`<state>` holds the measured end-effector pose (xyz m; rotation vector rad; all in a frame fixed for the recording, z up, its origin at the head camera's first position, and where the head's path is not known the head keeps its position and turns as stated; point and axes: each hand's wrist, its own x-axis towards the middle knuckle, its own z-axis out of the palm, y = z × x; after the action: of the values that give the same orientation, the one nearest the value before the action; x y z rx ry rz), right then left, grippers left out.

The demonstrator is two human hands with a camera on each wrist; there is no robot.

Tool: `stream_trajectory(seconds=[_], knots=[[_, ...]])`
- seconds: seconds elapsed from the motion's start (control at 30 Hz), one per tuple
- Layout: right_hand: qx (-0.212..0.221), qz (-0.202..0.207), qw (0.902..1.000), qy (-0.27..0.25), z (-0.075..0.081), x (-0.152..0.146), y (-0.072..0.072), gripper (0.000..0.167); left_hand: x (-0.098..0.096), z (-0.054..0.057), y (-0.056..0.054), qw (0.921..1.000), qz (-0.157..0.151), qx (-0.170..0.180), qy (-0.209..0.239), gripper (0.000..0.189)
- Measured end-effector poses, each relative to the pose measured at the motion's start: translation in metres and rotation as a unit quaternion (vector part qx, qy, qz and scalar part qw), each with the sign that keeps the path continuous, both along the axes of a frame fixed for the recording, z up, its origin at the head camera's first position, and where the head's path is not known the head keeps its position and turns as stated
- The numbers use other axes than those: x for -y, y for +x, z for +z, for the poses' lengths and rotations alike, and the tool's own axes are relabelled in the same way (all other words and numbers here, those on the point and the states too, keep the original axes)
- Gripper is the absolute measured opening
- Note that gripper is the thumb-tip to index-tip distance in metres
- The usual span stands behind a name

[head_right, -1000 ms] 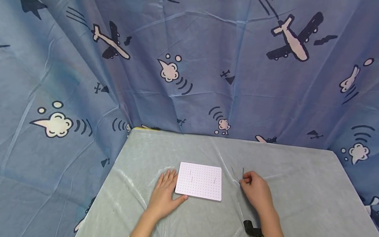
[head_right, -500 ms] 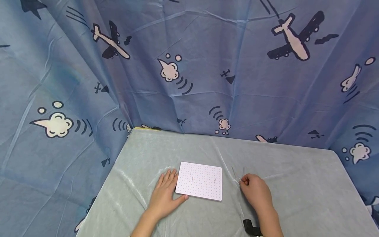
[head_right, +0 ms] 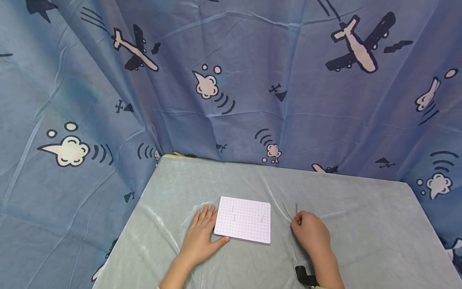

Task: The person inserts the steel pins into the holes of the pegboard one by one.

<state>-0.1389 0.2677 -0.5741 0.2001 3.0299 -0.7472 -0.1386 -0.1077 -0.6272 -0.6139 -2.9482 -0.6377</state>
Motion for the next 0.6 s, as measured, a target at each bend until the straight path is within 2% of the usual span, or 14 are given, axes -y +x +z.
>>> stream_trajectory(seconds=[0.33,0.6], knots=[[-0.036,-0.008,0.9992,-0.017,-0.0038,-0.0015,0.0021,0.008,0.0004,0.0020,-0.0005,1.0000,0.001,0.000,-0.005,0.101],[-0.041,-0.030,0.9984,-0.024,-0.0028,-0.0053,0.0060,0.007,0.0003,0.0012,-0.0003,1.0000,-0.001,-0.003,-0.004,0.102]])
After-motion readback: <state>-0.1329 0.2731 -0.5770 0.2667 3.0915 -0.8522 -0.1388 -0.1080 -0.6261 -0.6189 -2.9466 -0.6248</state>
